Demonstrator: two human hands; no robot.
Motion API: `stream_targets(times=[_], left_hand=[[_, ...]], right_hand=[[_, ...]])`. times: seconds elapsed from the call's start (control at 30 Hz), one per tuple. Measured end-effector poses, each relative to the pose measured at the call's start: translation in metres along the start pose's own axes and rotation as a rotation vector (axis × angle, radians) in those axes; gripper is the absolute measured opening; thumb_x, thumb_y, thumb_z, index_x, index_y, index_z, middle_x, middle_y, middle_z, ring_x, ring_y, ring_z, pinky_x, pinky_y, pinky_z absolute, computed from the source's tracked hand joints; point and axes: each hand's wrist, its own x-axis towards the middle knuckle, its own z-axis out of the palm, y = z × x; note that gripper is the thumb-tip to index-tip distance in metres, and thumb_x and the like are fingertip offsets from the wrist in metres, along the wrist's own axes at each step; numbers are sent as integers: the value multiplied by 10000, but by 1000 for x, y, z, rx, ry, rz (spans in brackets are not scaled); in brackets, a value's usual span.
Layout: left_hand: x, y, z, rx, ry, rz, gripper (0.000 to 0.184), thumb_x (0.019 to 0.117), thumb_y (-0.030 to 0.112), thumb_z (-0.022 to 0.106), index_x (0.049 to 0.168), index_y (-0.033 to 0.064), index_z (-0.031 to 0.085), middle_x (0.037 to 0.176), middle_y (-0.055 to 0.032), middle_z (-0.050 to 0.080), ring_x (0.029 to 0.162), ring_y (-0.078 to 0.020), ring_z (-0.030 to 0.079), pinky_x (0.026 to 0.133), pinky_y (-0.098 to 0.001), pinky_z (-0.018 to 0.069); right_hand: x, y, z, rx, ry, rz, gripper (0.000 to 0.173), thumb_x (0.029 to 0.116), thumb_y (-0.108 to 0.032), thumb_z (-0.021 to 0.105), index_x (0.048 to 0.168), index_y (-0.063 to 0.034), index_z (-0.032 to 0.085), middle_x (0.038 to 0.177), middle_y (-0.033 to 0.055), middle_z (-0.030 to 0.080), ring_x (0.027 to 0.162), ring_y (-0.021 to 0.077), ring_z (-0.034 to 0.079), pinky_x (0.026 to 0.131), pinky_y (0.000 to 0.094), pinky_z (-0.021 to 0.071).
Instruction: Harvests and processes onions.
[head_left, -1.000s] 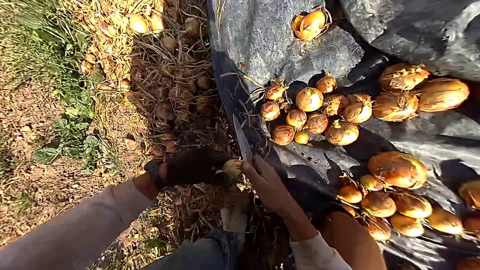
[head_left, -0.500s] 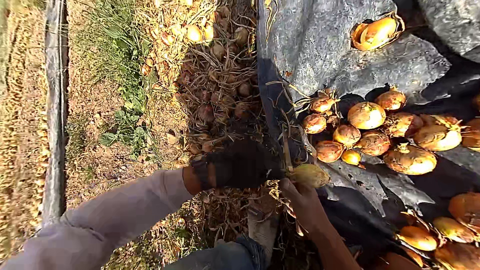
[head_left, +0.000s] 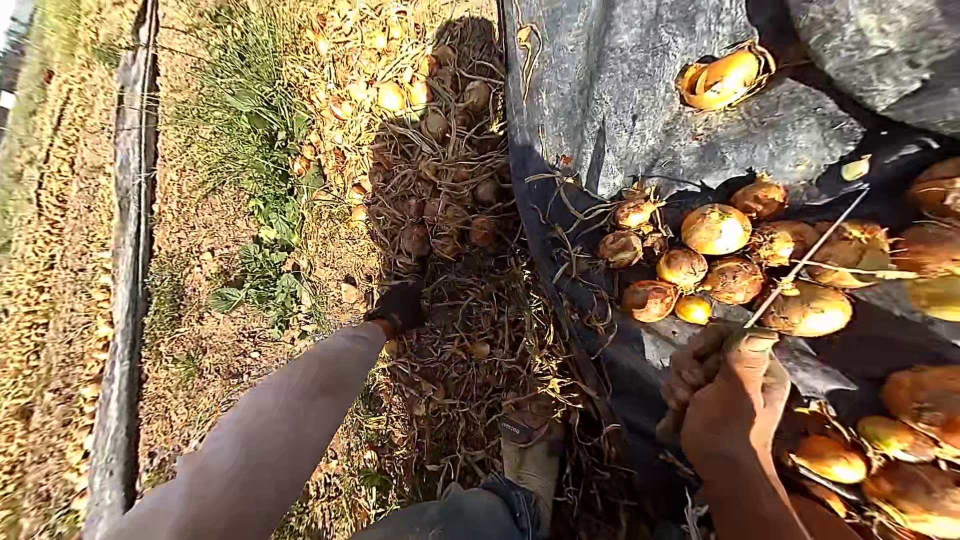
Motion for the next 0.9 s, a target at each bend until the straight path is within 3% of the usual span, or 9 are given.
stream_targets(times=[0.1,0.2,0.27,0.47,0.6,0.7,0.8,0.83,0.9], left_hand=[[3,22,0,-133,-117,121,632,897,469,737,1319,16,609,1208,-239,667,1128,-420,652,945,-642,522],[-54,88,-50,-310,-129,398,764,816,423,852,1390,30,537,1200,-193,654,1094,-350,649,955,-577,530],[-93,121,-74,-392,-110,661,757,789,436,881,1351,42,562,1092,-132,690,972,-248,683,883,-470,581],[-122,119,-117,-504,-185,1077,184,954,258,734,994,81,764,831,-5,708,734,-72,652,700,-273,556],[-114,105,-137,-393,109,840,318,1011,393,644,903,112,747,772,-2,689,701,-115,641,684,-366,543],[-122,109,-136,-314,347,883,342,1015,441,615,935,134,741,796,-14,686,754,-145,667,698,-396,561],[-149,129,-116,-212,212,1013,324,1028,406,597,978,114,728,787,-35,683,755,-184,675,703,-427,568],[-154,138,-105,-162,114,1043,294,1012,371,624,950,101,723,781,-57,686,756,-222,687,691,-473,571],[-152,151,-90,-56,-59,1028,243,973,306,662,888,82,698,778,-95,670,768,-296,678,673,-551,542]], right_hand=[[-6,23,21,-224,-137,151,485,1000,-648,450,889,-186,549,546,-39,361,395,104,365,375,284,389],[-9,42,32,-504,-262,191,606,922,-707,531,1106,-139,639,658,18,524,520,171,519,480,392,472],[-13,48,35,-603,-325,207,680,880,-777,525,1125,-155,646,726,-4,600,613,146,598,556,398,528],[-15,33,30,-201,-486,217,516,1026,-613,424,821,-175,604,573,-35,431,434,82,385,406,244,372],[-16,34,31,-275,-473,199,547,1008,-654,421,795,-182,600,542,-18,410,422,113,381,406,285,366],[-15,38,32,-364,-366,315,624,969,-739,402,836,-153,570,558,14,403,410,154,386,384,333,385],[-19,46,32,-349,-401,304,703,798,-767,660,1078,-122,659,740,-6,603,596,113,582,551,323,532],[-24,47,36,-268,-394,234,656,773,-654,779,1106,-96,685,846,1,704,749,106,684,702,320,606],[-30,52,44,-271,-397,75,571,797,-580,799,1078,-96,691,887,-16,738,831,93,721,778,319,629]])
